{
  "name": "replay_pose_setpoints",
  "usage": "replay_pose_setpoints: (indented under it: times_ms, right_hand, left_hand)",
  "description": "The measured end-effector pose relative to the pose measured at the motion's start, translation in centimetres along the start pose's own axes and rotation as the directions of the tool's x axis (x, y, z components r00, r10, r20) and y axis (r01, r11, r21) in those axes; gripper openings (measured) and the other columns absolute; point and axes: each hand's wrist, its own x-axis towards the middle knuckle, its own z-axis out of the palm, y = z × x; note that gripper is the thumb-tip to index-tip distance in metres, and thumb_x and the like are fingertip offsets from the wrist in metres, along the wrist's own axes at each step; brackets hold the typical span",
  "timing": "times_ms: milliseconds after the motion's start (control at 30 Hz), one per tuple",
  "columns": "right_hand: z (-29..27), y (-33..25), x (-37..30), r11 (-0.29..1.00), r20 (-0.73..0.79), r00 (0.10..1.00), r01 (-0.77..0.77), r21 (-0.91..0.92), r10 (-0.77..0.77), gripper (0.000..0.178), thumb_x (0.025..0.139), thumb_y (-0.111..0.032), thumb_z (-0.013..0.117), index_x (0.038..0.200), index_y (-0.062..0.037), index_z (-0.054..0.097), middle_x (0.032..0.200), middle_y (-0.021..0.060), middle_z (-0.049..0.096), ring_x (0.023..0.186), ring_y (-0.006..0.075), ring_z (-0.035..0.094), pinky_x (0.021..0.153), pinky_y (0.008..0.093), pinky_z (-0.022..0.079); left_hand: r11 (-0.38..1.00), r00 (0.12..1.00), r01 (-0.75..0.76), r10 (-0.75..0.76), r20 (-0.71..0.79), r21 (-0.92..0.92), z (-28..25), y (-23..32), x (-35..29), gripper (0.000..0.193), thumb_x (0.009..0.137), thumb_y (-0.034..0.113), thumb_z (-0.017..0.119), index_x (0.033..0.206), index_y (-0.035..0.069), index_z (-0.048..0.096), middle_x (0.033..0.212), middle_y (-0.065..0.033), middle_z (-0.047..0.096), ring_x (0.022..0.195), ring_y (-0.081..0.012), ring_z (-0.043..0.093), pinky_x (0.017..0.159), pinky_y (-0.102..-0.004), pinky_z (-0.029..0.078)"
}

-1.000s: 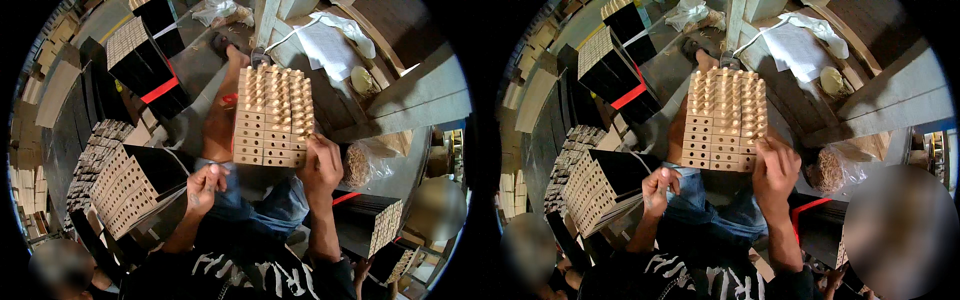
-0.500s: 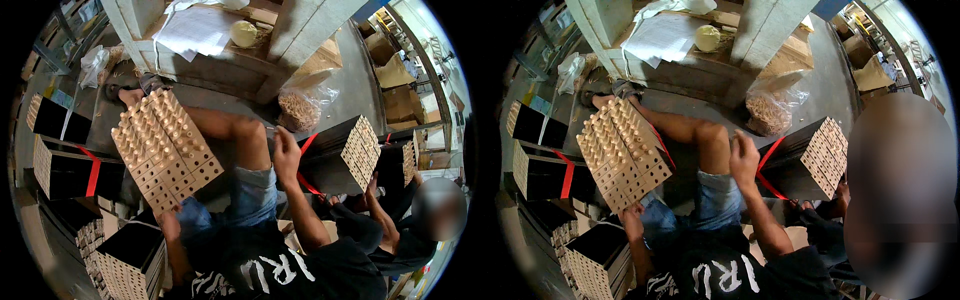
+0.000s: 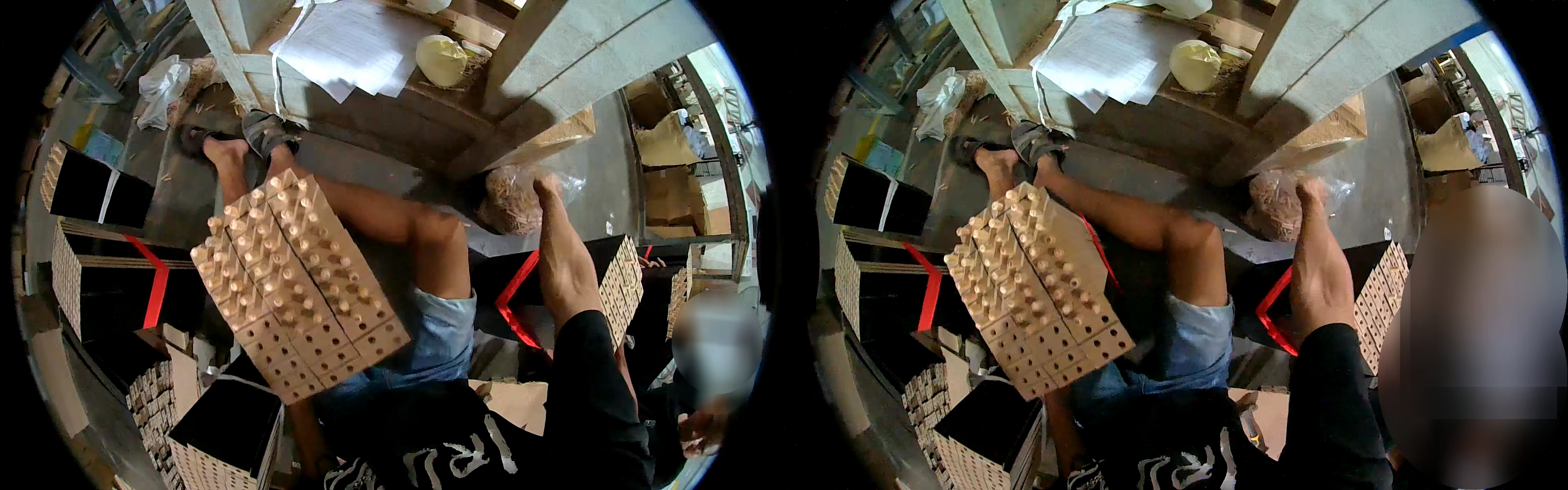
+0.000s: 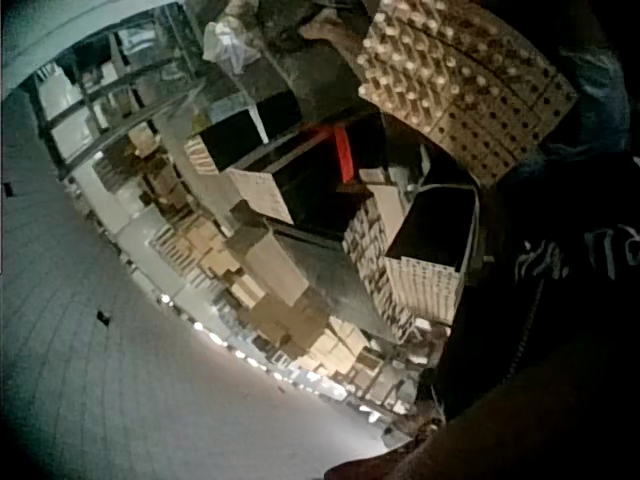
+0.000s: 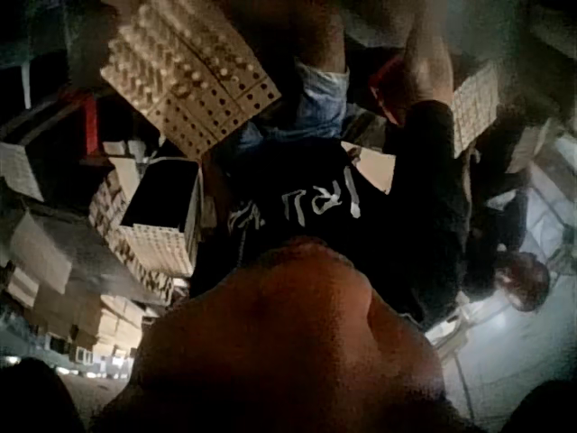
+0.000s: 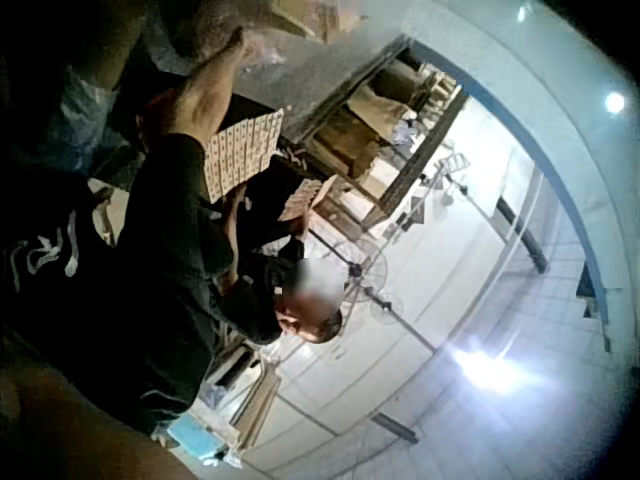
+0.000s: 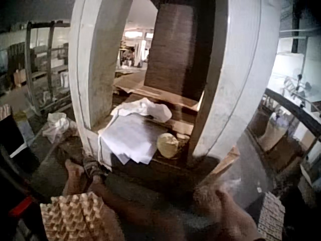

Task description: The person inserts small wooden pegs into a perforated wooden board held in their lap. They use a hammer to tap the pegs flush with the board surface and then place the completed board onto a stack.

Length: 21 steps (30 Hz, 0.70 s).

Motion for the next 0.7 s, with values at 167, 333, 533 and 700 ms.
replay_pose_setpoints:
  times_ms: [167, 333, 533, 700]
  right_hand:
    - [3.9, 0.0, -1.6, 0.934, 0.247, 0.92, -0.338, 0.113, 0.303, 0.041, 0.093, -0.032, 0.052, 0.116, -0.0027, 0.069, 0.123, 0.0214, 0.066, 0.115, 0.0362, 0.063, 0.094, 0.0455, 0.052]
    - [6.4, 0.8, -2.0, 0.971, -0.081, 0.991, -0.082, 0.222, 0.103, 0.032, 0.086, -0.023, 0.059, 0.11, -0.0034, 0.071, 0.113, 0.021, 0.069, 0.105, 0.0352, 0.067, 0.084, 0.047, 0.054]
    - [6.2, -2.9, -1.6, 0.94, 0.004, 0.991, -0.128, 0.316, 0.134, 0.026, 0.087, -0.022, 0.06, 0.1, -0.0029, 0.071, 0.102, 0.0185, 0.07, 0.093, 0.0328, 0.068, 0.075, 0.0458, 0.054]
    - [4.7, -7.4, -0.1, 0.907, 0.095, 0.988, -0.147, 0.395, 0.119, 0.022, 0.088, -0.021, 0.061, 0.093, -0.0024, 0.071, 0.093, 0.0164, 0.071, 0.083, 0.0309, 0.068, 0.068, 0.0448, 0.054]
  left_hand:
    - [0.99, 0.998, -0.053, 0.055, -0.012, 0.128, -1.2, -1.7, 1.8, 0.032, 0.1, 0.025, 0.056, 0.123, 0.004, 0.053, 0.097, -0.0137, 0.061, 0.081, -0.0233, 0.058, 0.07, -0.0361, 0.046]
    - [0.97, 0.994, -0.105, 0.101, 0.029, 0.221, -1.2, -2.8, 3.2, 0.034, 0.099, 0.026, 0.057, 0.125, 0.004, 0.053, 0.101, -0.0141, 0.061, 0.085, -0.0241, 0.059, 0.074, -0.0367, 0.047]
    - [0.928, 0.985, -0.171, 0.155, 0.073, 0.332, -1.3, -4.0, 4.9, 0.037, 0.099, 0.027, 0.057, 0.127, 0.004, 0.053, 0.107, -0.0146, 0.061, 0.09, -0.0249, 0.06, 0.078, -0.0373, 0.048]
    - [0.895, 0.976, -0.217, 0.208, 0.065, 0.39, -1.9, -4.0, 5.7, 0.04, 0.099, 0.028, 0.058, 0.129, 0.004, 0.053, 0.111, -0.0149, 0.062, 0.094, -0.0256, 0.06, 0.082, -0.0379, 0.049]
